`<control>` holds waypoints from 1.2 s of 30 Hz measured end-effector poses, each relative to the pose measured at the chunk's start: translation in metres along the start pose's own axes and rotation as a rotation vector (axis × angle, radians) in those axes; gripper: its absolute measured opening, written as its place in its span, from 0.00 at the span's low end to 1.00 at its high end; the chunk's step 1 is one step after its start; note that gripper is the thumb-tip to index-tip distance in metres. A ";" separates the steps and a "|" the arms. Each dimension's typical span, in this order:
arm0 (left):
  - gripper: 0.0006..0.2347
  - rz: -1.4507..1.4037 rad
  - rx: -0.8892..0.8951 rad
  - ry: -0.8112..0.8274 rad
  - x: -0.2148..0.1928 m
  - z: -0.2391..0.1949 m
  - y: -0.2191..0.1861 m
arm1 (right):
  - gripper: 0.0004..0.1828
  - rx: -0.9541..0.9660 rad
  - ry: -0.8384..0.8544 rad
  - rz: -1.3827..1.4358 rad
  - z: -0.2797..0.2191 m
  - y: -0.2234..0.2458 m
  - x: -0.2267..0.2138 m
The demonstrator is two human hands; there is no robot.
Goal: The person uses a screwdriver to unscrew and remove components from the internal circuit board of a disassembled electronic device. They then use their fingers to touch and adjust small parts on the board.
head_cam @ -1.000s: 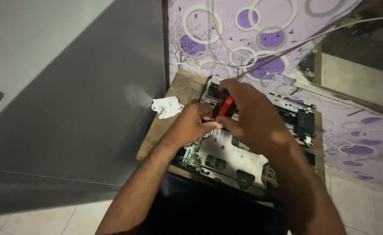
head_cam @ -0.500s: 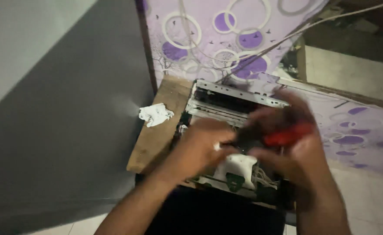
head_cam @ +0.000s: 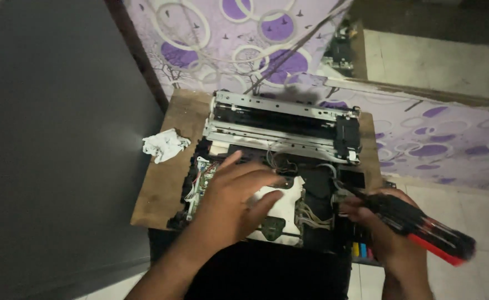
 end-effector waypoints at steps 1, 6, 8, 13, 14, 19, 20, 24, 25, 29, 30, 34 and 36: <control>0.06 -0.008 -0.035 0.004 0.000 -0.006 0.005 | 0.14 0.000 0.041 0.039 0.008 -0.012 -0.002; 0.07 0.003 -0.112 0.002 0.001 -0.023 0.022 | 0.18 -0.027 0.157 0.135 0.023 -0.038 -0.003; 0.04 -0.040 -0.109 0.029 -0.001 -0.021 0.019 | 0.19 0.113 0.119 0.103 0.023 -0.029 0.003; 0.03 -0.026 -0.077 0.054 0.008 -0.019 0.022 | 0.19 0.082 0.158 0.143 0.035 -0.044 0.002; 0.03 -0.018 -0.071 0.057 0.008 -0.019 0.021 | 0.20 0.048 0.176 0.176 0.036 -0.044 0.004; 0.04 -0.021 -0.086 0.072 0.012 -0.021 0.023 | 0.22 0.094 0.179 0.162 0.036 -0.044 0.006; 0.04 -0.010 -0.100 0.088 0.014 -0.021 0.024 | 0.22 0.109 0.187 0.137 0.035 -0.041 0.006; 0.04 -0.028 -0.124 0.084 0.021 -0.021 0.028 | 0.19 0.066 0.196 0.164 0.027 -0.043 0.001; 0.04 0.025 -0.131 0.076 0.026 -0.020 0.031 | 0.19 0.015 0.219 0.190 0.025 -0.045 -0.001; 0.07 0.059 -0.210 0.120 0.044 -0.014 0.031 | 0.20 0.063 0.215 0.197 0.010 -0.036 -0.013; 0.07 0.059 -0.209 0.116 0.050 -0.011 0.030 | 0.20 0.061 0.216 0.194 0.001 -0.017 -0.008; 0.20 -0.197 -0.350 0.145 0.059 0.000 0.020 | 0.18 0.136 0.066 0.103 -0.032 0.014 -0.004; 0.27 -0.340 -0.394 0.195 0.061 0.006 0.015 | 0.17 0.016 0.074 0.086 -0.038 0.009 -0.010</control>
Point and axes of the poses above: each hand's wrist, its own z-axis towards the middle knuckle, its own x-axis out of the palm, y = z × x, the point moved 3 cm from there along z, towards the middle knuckle, and after that the axes turned 12 degrees about y, right-handed, at the moved point
